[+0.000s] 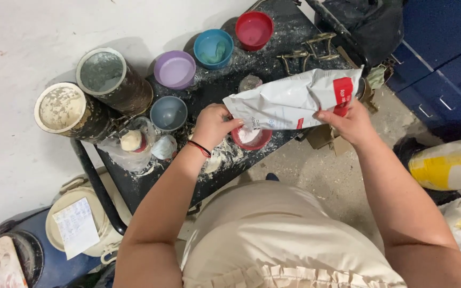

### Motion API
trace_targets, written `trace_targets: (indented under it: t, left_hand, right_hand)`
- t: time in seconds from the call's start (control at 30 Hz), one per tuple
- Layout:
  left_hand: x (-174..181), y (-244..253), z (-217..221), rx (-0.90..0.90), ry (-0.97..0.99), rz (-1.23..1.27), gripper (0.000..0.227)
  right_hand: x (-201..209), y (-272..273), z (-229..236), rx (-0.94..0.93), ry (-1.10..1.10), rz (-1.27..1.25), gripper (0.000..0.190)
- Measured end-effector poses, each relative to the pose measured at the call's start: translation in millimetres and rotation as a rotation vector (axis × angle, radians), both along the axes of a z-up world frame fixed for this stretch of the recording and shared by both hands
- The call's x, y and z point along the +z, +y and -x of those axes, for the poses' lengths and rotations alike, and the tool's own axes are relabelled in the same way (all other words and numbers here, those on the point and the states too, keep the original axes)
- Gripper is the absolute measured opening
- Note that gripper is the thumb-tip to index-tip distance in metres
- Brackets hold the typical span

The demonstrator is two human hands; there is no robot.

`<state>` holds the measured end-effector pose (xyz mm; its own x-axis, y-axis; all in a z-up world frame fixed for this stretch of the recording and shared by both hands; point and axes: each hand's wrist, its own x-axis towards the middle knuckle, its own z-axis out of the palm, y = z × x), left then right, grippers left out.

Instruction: The person pours white powder from a bag into a red bowl and mixes it with a green spatula. They then add a green substance to the mixture and continue stirring. The person also handles a purple bowl and a pinkish object during the process.

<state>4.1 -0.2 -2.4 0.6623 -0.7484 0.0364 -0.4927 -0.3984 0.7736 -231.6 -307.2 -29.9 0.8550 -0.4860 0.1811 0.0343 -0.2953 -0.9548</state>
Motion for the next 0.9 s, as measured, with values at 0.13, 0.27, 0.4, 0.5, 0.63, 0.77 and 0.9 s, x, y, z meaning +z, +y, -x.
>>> trace_targets:
  t: [0.13,0.27,0.4,0.5,0.63,0.77,0.9]
  left_hand:
    - [5,1,5,0.002,-0.025,-0.028,0.036]
    - [-2,2,4,0.003,0.007,-0.017,0.035]
    - [-1,1,2,0.018,0.000,-0.006,0.034]
    - [-4,0,1,0.007,-0.064,-0.051,0.035]
    - [-8,2,0,-0.007,-0.035,0.008,0.037]
    - [-2,2,0,0.005,-0.039,0.028,0.034]
    - [-1,1,-1,-0.008,-0.091,-0.008,0.035]
  right_hand:
    - [1,6,1,-0.020,-0.010,-0.011,0.047]
    - [-2,2,1,-0.030,-0.019,0.002,0.046]
    - [-1,0,2,-0.029,-0.024,-0.003,0.047]
    - [2,6,3,-0.013,-0.009,-0.001,0.043]
    - [4,3,2,-0.014,-0.026,0.007,0.043]
    - [-2,-2,1,-0.027,-0.011,0.023,0.046]
    - [7,11,2,-0.027,-0.030,-0.013,0.045]
